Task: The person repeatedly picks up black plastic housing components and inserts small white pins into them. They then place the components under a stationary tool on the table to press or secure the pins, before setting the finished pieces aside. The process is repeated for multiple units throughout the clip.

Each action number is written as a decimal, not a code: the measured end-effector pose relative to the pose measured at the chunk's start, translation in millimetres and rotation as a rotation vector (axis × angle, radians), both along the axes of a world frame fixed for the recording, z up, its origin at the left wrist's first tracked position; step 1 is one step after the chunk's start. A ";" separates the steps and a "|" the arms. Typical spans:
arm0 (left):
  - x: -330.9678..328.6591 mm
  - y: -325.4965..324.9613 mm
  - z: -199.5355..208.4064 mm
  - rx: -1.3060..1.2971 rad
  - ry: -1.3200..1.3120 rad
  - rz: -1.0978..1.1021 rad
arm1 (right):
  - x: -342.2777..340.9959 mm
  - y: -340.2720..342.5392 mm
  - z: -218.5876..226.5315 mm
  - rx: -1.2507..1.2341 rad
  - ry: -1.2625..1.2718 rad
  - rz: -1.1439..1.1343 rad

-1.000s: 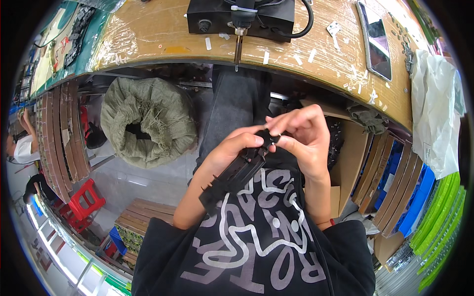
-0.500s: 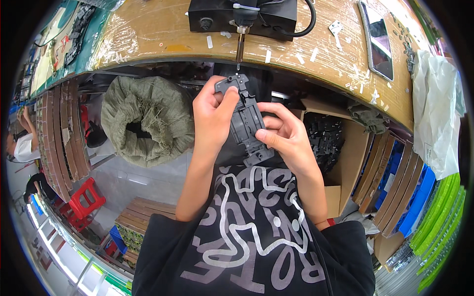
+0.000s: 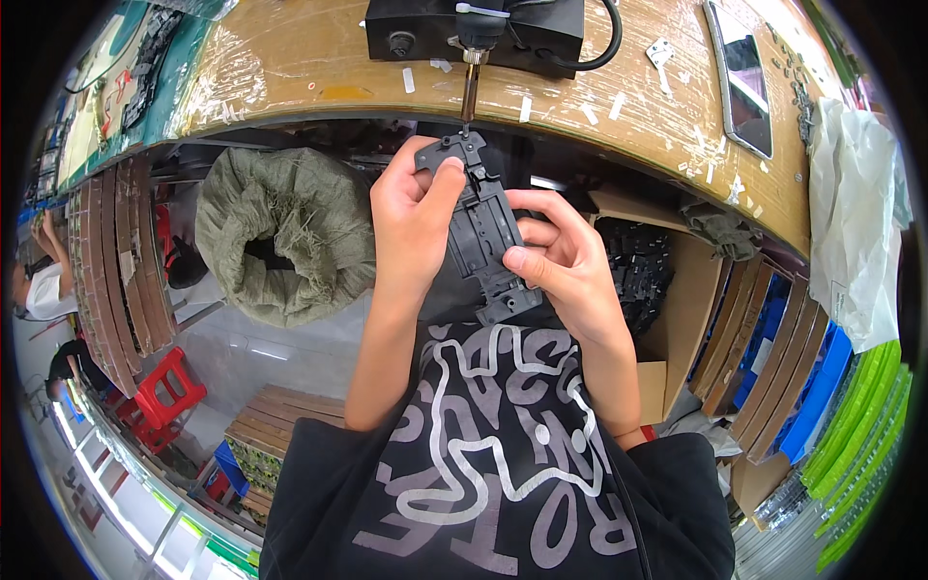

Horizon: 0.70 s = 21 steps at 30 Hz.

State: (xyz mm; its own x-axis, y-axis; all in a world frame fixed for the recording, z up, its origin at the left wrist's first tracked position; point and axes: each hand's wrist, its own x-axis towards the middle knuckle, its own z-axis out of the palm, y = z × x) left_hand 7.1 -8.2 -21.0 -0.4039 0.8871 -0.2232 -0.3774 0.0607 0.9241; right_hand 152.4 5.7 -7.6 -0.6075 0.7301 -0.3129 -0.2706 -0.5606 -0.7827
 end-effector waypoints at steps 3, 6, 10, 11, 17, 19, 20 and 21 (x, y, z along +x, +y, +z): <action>1.2 0.3 2.8 0.000 -0.008 0.010 | 0.1 0.4 -1.1 0.002 -0.001 0.003; 0.7 -0.3 2.5 0.006 0.020 0.011 | 0.1 0.6 -1.6 0.003 0.004 0.003; -0.7 0.3 1.4 0.014 0.058 -0.003 | -0.8 1.4 -5.7 -0.005 0.013 0.008; -0.5 0.2 1.9 0.019 0.067 -0.003 | -1.0 1.6 -6.4 -0.006 0.011 0.009; -1.5 0.5 -4.8 -0.007 0.110 -0.007 | -0.9 3.7 -15.1 -0.002 -0.010 0.015; -2.3 1.3 -6.1 -0.003 0.107 -0.005 | -1.2 5.4 -16.8 -0.005 -0.021 0.027; -2.8 1.4 -7.0 -0.001 0.105 -0.004 | -1.7 5.9 -16.6 -0.008 -0.013 0.023; -3.2 1.7 -7.5 0.004 0.108 -0.006 | -2.5 6.5 -15.4 -0.011 -0.005 0.019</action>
